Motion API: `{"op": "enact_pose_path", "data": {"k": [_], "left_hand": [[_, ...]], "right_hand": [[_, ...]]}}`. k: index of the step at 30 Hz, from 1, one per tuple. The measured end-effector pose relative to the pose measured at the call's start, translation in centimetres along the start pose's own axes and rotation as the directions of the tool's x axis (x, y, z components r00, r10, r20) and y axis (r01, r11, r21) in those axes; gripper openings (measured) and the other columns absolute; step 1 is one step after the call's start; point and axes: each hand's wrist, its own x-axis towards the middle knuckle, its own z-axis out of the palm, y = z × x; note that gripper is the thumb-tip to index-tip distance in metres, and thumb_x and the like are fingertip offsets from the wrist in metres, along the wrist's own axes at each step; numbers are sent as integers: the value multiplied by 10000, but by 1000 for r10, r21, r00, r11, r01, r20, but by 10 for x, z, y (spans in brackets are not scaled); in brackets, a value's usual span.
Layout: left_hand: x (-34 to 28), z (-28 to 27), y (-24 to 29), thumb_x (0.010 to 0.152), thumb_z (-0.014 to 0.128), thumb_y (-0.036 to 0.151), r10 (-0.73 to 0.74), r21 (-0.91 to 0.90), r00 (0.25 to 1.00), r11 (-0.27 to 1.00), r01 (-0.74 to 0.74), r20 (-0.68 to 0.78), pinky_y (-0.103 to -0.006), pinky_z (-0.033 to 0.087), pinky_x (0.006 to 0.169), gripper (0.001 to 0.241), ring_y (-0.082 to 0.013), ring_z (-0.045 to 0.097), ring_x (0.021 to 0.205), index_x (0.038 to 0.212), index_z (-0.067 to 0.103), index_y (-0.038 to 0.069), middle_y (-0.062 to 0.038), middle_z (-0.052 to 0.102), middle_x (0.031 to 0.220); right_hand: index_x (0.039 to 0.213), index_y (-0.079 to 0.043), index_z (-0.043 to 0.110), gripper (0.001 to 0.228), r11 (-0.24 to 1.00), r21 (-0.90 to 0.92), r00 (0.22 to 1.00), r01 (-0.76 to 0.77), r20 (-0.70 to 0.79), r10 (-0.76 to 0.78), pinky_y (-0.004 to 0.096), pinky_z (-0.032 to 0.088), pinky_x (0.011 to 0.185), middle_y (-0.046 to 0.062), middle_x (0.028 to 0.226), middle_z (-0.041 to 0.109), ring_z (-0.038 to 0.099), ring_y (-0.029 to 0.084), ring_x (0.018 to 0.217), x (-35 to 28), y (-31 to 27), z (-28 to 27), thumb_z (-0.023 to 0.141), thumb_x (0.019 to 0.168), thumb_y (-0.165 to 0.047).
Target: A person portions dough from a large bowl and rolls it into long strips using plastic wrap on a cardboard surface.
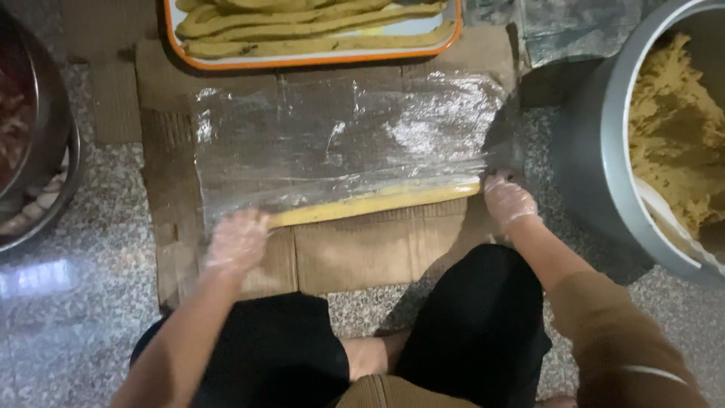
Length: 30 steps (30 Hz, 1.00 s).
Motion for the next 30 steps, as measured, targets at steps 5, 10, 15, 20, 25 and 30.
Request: {"op": "enact_pose_path", "data": {"k": [5, 10, 15, 20, 25, 30], "left_hand": [[10, -92, -26, 912, 575, 644, -183, -150, 959, 965, 217, 215, -449, 539, 980, 591, -277, 705, 1159, 1228, 722, 167, -76, 725, 1198], [76, -105, 34, 938, 607, 571, -141, -436, 977, 878, 198, 160, -589, 285, 1164, 647, -338, 573, 1332, 1456, 552, 187, -109, 642, 1399], [61, -78, 38, 995, 499, 483, -7, -378, 969, 920, 104, 249, -587, 227, 1229, 289, -239, 642, 1204, 1048, 691, 273, 21, 718, 1079], [27, -121, 46, 869, 650, 383, -43, -306, 959, 951, -46, -279, -540, 309, 1148, 99, -157, 589, 1088, 868, 705, 301, 76, 622, 957], [26, -150, 48, 950, 698, 372, -168, -253, 872, 966, 52, -460, -522, 342, 1135, 116, -155, 626, 981, 857, 678, 306, 68, 610, 916], [44, -133, 94, 872, 631, 226, -132, -79, 923, 991, 111, -362, -521, 408, 738, 76, -251, 555, 696, 807, 657, 256, -18, 562, 770]], "right_hand": [[933, -165, 777, 258, 972, -204, 913, 119, -363, -188, 447, 522, 858, 111, 908, 673, 649, 346, 984, 26, -1, 51, 577, 861, -310], [1314, -217, 623, 500, 886, 391, 954, 250, -254, -158, 494, 322, 1125, 63, 1155, 675, 550, 291, 1198, -3, -86, -167, 654, 851, -404], [978, -318, 760, 341, 908, 50, 850, 416, -377, -368, 498, 404, 1036, -6, 1007, 686, 553, 239, 1129, -3, -71, -134, 693, 771, -580], [954, -273, 687, 126, 791, 159, 629, 591, -705, -328, 503, 355, 1061, 13, 1040, 618, 540, 253, 1179, -29, -45, -107, 652, 922, -390], [973, -179, 706, 220, 786, 227, 693, 576, -645, -322, 538, 346, 1109, 57, 1017, 692, 599, 279, 1174, -59, -24, -148, 692, 873, -374], [924, -178, 742, 232, 838, 212, 735, 503, -614, -287, 510, 430, 1041, 65, 926, 764, 727, 290, 983, -18, -32, -171, 704, 878, -402]]}}
